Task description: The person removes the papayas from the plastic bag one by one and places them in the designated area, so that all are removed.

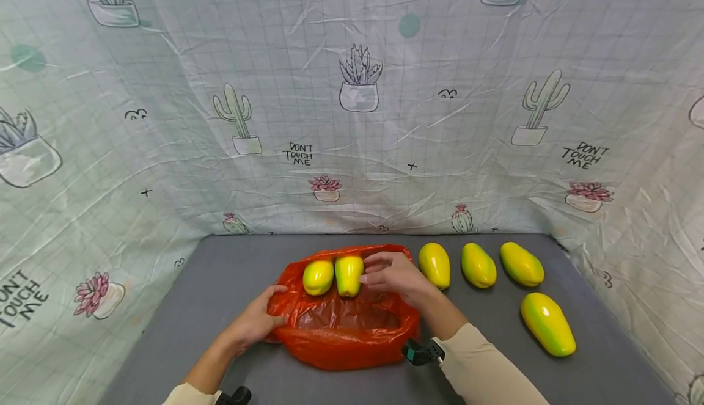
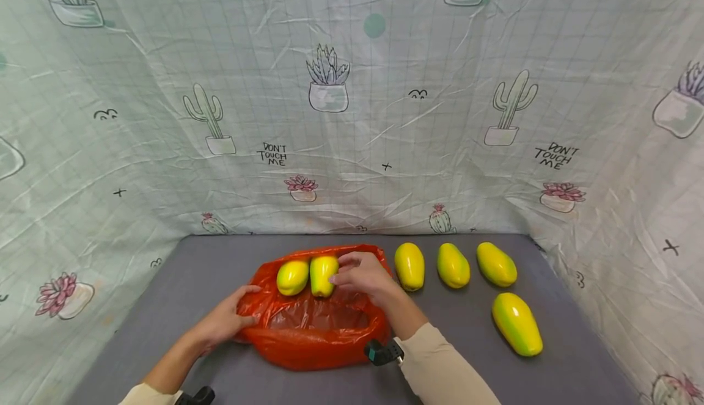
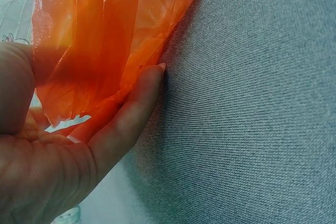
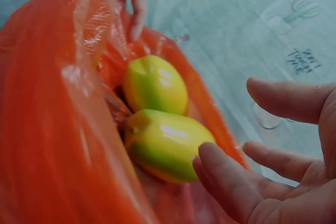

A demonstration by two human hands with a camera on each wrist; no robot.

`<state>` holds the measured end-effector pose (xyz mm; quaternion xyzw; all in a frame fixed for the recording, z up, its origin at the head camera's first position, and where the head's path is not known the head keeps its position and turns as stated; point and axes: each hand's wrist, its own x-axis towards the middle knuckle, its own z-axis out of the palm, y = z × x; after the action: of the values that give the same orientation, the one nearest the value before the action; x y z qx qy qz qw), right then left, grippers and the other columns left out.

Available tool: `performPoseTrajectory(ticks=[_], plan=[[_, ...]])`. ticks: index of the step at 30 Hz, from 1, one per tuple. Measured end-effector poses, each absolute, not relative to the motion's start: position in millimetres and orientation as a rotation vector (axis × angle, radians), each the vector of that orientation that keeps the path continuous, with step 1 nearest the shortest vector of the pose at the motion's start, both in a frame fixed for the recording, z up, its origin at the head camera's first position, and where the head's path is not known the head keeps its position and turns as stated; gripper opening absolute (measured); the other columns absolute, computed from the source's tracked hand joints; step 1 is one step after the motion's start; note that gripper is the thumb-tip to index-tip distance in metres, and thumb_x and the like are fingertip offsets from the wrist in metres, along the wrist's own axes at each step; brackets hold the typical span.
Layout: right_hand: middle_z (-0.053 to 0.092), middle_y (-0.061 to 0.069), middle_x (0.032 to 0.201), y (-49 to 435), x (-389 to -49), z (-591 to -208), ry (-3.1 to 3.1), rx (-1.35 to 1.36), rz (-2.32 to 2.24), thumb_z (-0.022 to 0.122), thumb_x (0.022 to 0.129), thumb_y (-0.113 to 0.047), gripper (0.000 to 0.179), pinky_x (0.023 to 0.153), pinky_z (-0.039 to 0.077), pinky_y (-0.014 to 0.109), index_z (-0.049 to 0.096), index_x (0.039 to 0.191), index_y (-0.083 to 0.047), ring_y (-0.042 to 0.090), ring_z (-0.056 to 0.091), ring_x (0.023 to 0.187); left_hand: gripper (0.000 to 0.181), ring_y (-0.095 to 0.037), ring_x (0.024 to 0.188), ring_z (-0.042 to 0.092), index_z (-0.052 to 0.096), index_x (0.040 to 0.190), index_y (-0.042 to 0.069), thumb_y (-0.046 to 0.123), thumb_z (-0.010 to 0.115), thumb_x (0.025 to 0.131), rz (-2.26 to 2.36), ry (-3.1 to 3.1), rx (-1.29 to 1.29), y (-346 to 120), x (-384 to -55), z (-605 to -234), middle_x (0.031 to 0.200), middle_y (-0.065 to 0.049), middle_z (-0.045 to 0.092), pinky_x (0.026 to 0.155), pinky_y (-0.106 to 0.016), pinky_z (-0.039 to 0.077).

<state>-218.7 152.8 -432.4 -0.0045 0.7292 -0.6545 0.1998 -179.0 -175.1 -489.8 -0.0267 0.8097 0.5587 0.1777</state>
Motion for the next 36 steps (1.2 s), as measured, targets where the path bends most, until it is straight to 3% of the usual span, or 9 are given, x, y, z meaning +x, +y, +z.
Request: performPoseTrajectory(ticks=[13,23,36], plan=[[0.06,0.022,0.136,108,-243,-459,2.321,0.235,-1.723,0.086,0.084,-0.018,0.066,0.094,0.061,0.046,0.055,0.139,0.004,0.032,0.066,0.11,0.065,-0.029,0.09,0.066,0.042,0.15,0.008,-0.007,0.065,0.091,1.594,2.297,-0.061,-175,-179,-489,0.143,-0.033,0.04,0.061,-0.045,0.062],[0.064,0.019,0.124,89,-254,-478,2.491,0.272,-1.636,0.091,0.077,-0.03,0.083,0.094,0.058,0.047,0.052,0.144,0.0,0.032,0.062,0.104,0.065,-0.029,0.087,0.067,0.039,0.151,0.009,-0.006,0.064,0.093,1.576,2.288,-0.045,-176,-181,-488,0.142,-0.034,0.04,0.063,-0.044,0.062],[0.064,0.018,0.121,96,-250,-469,2.361,0.199,-1.733,0.092,0.073,-0.019,0.077,0.08,0.06,0.039,0.057,0.14,-0.003,0.03,0.064,0.098,0.064,-0.029,0.09,0.066,0.04,0.151,0.009,-0.006,0.064,0.093,1.586,2.297,-0.051,-176,-180,-490,0.141,-0.032,0.041,0.063,-0.044,0.062]])
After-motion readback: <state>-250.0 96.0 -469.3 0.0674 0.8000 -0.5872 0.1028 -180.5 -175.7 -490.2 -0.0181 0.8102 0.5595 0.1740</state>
